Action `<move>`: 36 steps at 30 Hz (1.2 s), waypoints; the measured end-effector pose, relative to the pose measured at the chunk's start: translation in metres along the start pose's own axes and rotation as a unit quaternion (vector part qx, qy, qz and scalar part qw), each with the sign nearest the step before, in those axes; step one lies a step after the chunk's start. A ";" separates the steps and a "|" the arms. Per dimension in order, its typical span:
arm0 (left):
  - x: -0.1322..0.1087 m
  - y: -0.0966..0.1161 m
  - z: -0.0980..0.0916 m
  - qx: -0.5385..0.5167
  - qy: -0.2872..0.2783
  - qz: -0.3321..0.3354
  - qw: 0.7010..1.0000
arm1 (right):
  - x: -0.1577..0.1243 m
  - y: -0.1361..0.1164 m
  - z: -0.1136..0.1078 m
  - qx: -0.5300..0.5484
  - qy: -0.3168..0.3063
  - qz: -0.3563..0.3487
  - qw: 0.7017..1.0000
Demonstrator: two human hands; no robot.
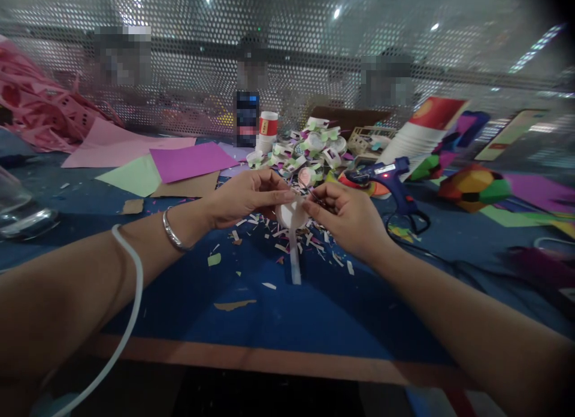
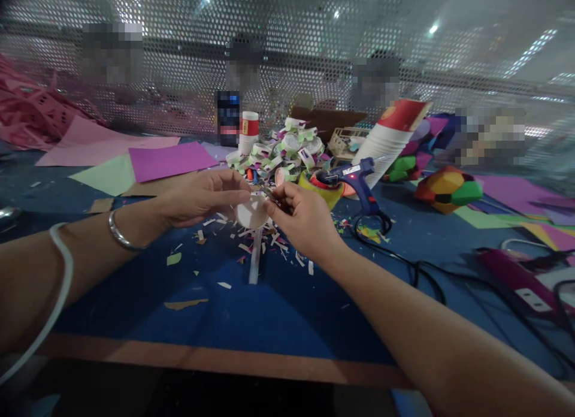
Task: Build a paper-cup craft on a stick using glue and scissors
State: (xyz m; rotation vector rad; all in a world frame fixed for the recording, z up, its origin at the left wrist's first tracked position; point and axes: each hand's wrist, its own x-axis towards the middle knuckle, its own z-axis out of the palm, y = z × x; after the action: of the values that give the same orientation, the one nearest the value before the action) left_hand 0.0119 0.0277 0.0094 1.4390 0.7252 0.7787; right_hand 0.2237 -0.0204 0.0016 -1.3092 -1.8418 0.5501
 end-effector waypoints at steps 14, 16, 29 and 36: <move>-0.006 0.000 -0.005 0.059 -0.177 0.008 0.982 | -0.003 0.003 0.002 0.036 -0.002 -0.027 0.999; -0.005 -0.001 -0.006 0.077 -0.177 0.015 0.981 | -0.004 0.003 0.002 0.039 -0.004 -0.032 0.999; 0.005 -0.007 -0.026 0.001 -0.080 0.004 0.997 | 0.001 0.006 -0.005 -0.016 0.032 -0.034 0.999; 0.006 -0.001 -0.027 -0.075 -0.063 -0.043 0.994 | -0.002 0.010 0.002 0.004 -0.025 -0.006 1.000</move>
State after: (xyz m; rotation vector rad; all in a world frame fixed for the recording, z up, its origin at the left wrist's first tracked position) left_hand -0.0074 0.0479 0.0084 1.2995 0.6156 0.6553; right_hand 0.2280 -0.0179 -0.0078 -1.2897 -1.8842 0.5884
